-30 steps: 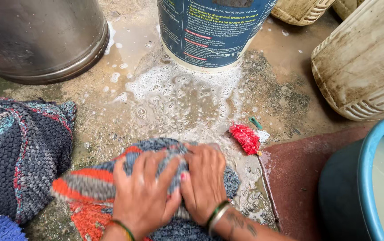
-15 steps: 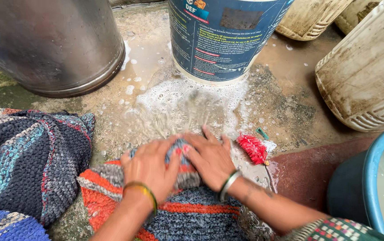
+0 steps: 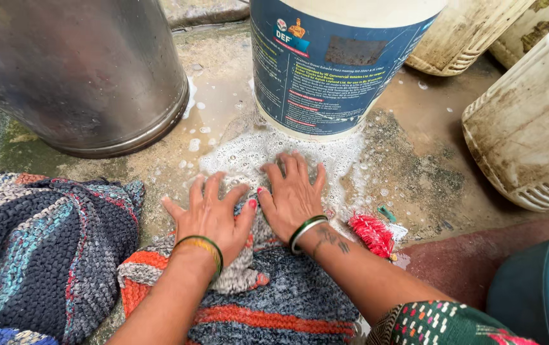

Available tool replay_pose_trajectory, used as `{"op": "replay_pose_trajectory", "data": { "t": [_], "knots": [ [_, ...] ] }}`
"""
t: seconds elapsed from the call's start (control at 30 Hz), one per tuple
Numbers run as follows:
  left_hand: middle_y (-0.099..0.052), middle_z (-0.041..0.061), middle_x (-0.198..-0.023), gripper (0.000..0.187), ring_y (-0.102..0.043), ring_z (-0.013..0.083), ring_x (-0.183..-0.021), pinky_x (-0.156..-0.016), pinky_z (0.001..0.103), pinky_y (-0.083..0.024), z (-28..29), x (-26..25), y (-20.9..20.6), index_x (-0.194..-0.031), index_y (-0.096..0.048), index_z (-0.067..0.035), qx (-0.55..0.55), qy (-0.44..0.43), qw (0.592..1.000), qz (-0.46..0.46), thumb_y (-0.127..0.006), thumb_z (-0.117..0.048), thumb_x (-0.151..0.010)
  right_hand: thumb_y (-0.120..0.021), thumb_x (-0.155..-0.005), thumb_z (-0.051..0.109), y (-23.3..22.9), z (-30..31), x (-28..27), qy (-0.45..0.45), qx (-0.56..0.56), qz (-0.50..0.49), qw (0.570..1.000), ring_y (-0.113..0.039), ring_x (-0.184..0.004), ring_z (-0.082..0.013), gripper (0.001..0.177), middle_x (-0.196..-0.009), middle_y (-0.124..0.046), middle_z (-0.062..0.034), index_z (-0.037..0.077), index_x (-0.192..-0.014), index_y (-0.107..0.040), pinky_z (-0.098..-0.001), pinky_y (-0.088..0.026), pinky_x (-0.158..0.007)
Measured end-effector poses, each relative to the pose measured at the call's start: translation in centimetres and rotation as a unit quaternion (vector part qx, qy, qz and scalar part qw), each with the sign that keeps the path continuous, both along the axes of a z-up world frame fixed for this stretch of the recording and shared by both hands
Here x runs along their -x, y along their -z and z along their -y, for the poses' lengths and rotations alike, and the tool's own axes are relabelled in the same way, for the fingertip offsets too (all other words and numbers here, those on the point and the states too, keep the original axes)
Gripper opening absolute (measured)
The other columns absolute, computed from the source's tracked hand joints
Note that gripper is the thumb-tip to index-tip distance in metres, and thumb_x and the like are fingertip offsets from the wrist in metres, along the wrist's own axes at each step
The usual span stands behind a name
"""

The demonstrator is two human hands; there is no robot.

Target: The person scrubs a rug on the ground using a tool and soapy water, rinses the rug and their hands in a basin, and pours water from a container into the basin.

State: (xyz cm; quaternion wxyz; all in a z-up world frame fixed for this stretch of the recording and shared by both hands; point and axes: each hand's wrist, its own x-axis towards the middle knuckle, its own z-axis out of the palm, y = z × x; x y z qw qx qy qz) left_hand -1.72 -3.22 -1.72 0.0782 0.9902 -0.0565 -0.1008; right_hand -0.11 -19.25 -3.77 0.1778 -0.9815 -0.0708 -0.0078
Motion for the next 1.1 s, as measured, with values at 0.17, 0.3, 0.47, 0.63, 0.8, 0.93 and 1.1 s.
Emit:
{"op": "replay_pose_trajectory", "data": {
  "t": [0.17, 0.3, 0.47, 0.63, 0.8, 0.93, 1.1],
  "knots": [
    [0.001, -0.006, -0.170, 0.083, 0.009, 0.0382, -0.156, -0.106, 0.087, -0.003, -0.4, -1.3, -3.6, -0.155, -0.023, -0.047, 0.065, -0.164, 0.958, -0.225, -0.042, -0.081, -0.081, -0.044, -0.085, 0.072, -1.8, -0.6, -0.3, 0.086, -0.018, -0.208, 0.974, 0.017, -0.150, -0.0407, 0.085, -0.173, 0.005, -0.0086, 0.037, -0.160, -0.028, -0.0837, 0.012, -0.104],
    [-0.018, 0.010, -0.166, 0.119, -0.011, 0.0445, -0.152, -0.100, 0.081, -0.014, -1.3, 6.3, -1.4, -0.159, -0.026, -0.048, 0.078, 0.048, 0.989, -0.112, -0.070, -0.085, -0.054, -0.047, -0.083, 0.072, -2.3, 1.0, 6.4, 0.038, -0.081, -0.280, 0.956, 0.011, -0.157, -0.0407, 0.079, -0.171, -0.011, -0.0016, 0.039, -0.154, -0.044, -0.0827, 0.005, -0.109],
    [-0.046, 0.013, -0.152, 0.104, -0.046, 0.0372, -0.131, -0.099, 0.077, -0.029, -0.8, 13.3, 3.6, -0.145, -0.045, -0.031, 0.030, 0.125, 0.953, 0.273, -0.079, -0.073, -0.056, -0.068, -0.076, 0.062, -1.0, -0.3, 14.6, -0.017, -0.182, 0.006, 0.983, -0.027, -0.138, -0.0476, 0.075, -0.143, -0.046, -0.0160, 0.020, -0.138, -0.060, -0.0729, -0.022, -0.102],
    [-0.061, 0.010, -0.128, 0.102, -0.058, 0.0329, -0.112, -0.092, 0.068, -0.035, -0.8, 11.0, 1.6, -0.132, -0.059, -0.024, 0.127, 0.098, 0.970, 0.185, -0.091, -0.050, -0.039, -0.066, -0.081, 0.041, 1.0, -1.1, 12.8, 0.030, -0.164, 0.086, 0.982, -0.056, -0.105, -0.0328, 0.045, -0.108, -0.064, -0.0113, 0.010, -0.113, -0.070, -0.0518, -0.042, -0.086],
    [-0.057, 0.011, -0.110, 0.090, -0.059, 0.0344, -0.108, -0.078, 0.056, -0.045, -1.1, 7.1, -0.8, -0.114, -0.056, -0.011, 0.116, 0.118, 0.986, -0.026, -0.093, -0.059, -0.048, -0.072, -0.081, 0.019, 3.1, -0.3, 10.0, -0.069, -0.162, 0.271, 0.946, -0.061, -0.102, -0.0401, 0.036, -0.118, -0.065, -0.0206, -0.001, -0.109, -0.065, -0.0509, -0.047, -0.081],
    [-0.057, 0.012, -0.107, 0.087, -0.063, 0.0321, -0.099, -0.080, 0.053, -0.048, -1.4, 4.9, -0.7, -0.112, -0.055, -0.010, 0.097, 0.140, 0.983, -0.064, -0.088, -0.065, -0.054, -0.075, -0.079, 0.010, 4.1, 0.2, 8.3, -0.140, -0.089, 0.356, 0.920, -0.063, -0.109, -0.0412, 0.024, -0.120, -0.063, -0.0186, 0.007, -0.101, -0.064, -0.0530, -0.053, -0.087],
    [-0.063, 0.016, -0.102, 0.081, -0.068, 0.0367, -0.090, -0.079, 0.054, -0.050, -1.6, 3.5, -0.1, -0.108, -0.060, -0.008, 0.129, 0.154, 0.977, -0.064, -0.086, -0.064, -0.054, -0.074, -0.077, 0.012, 5.1, 0.5, 7.2, -0.127, -0.091, 0.310, 0.938, -0.064, -0.107, -0.0411, 0.024, -0.119, -0.066, -0.0184, 0.006, -0.099, -0.068, -0.0507, -0.051, -0.082]
  ]
}}
